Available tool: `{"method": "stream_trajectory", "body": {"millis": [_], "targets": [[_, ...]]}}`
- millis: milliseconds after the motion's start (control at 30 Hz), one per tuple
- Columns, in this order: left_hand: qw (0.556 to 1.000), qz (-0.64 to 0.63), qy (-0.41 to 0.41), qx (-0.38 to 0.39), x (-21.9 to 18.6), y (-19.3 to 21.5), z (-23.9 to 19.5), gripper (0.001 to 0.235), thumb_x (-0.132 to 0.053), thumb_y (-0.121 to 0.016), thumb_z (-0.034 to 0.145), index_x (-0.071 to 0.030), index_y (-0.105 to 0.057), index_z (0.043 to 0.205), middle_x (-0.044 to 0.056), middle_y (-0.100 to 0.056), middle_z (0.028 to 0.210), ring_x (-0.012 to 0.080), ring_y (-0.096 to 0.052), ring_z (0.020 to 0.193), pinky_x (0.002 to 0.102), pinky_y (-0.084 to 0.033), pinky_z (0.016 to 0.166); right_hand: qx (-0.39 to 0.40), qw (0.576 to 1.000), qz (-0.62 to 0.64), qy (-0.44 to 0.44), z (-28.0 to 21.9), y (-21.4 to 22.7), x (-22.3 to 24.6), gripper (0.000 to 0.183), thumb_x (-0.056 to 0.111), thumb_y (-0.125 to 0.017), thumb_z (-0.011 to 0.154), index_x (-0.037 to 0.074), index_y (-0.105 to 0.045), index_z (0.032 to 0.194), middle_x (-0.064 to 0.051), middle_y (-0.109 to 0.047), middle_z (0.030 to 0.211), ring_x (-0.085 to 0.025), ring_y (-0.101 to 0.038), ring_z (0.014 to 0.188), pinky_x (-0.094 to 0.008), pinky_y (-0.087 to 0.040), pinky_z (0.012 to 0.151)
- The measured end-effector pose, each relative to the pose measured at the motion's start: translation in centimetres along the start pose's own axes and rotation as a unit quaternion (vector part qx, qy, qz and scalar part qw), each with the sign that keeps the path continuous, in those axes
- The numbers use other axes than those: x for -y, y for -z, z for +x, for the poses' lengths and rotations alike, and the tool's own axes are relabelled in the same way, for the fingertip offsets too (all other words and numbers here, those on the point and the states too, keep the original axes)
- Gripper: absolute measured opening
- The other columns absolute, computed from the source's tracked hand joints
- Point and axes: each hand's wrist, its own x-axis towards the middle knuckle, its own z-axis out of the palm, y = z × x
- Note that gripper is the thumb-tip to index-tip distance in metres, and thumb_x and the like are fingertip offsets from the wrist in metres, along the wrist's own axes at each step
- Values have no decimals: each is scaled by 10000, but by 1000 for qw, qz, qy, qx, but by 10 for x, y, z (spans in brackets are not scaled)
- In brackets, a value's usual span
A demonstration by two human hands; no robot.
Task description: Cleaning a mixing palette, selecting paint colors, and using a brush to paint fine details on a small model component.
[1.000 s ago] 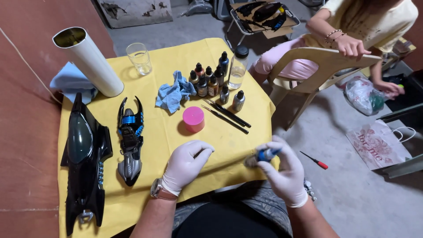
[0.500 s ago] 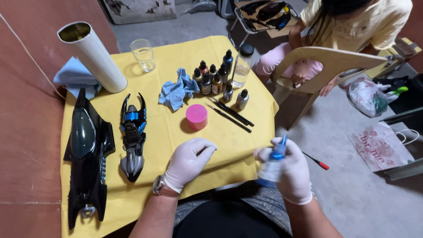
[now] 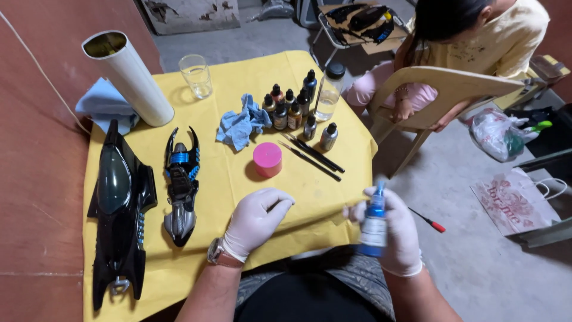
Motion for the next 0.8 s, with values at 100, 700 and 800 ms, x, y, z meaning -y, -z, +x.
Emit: {"method": "stream_trajectory", "body": {"millis": [100,700,800], "targets": [[1000,2,3,2,0,-1,-2,180,-217,-623,930,-121,-754,851,-11,-784,873,157,-723,857,308,-550,810,35,995,79,-42,2,3,2,336,103,-672,944,17,-569,1252,-171,-658,928,-361,-697,939,-509,-561,949],[1000,-14,17,9,-7,3,-2,197,-213,-612,937,-110,-720,807,-17,-714,768,140,-657,771,298,-517,759,-34,997,27,-61,-1,-3,5,433,-115,-696,807,18,-582,1203,-263,-692,1023,-307,-721,853,-440,-627,799],[1000,-14,14,9,-5,1,-3,193,-208,-611,936,-112,-718,807,-14,-707,758,142,-647,758,298,-512,749,-7,988,109,-108,2,1,8,421,40,-739,831,21,-566,1214,-343,-686,957,-322,-697,814,-417,-600,685]]}}
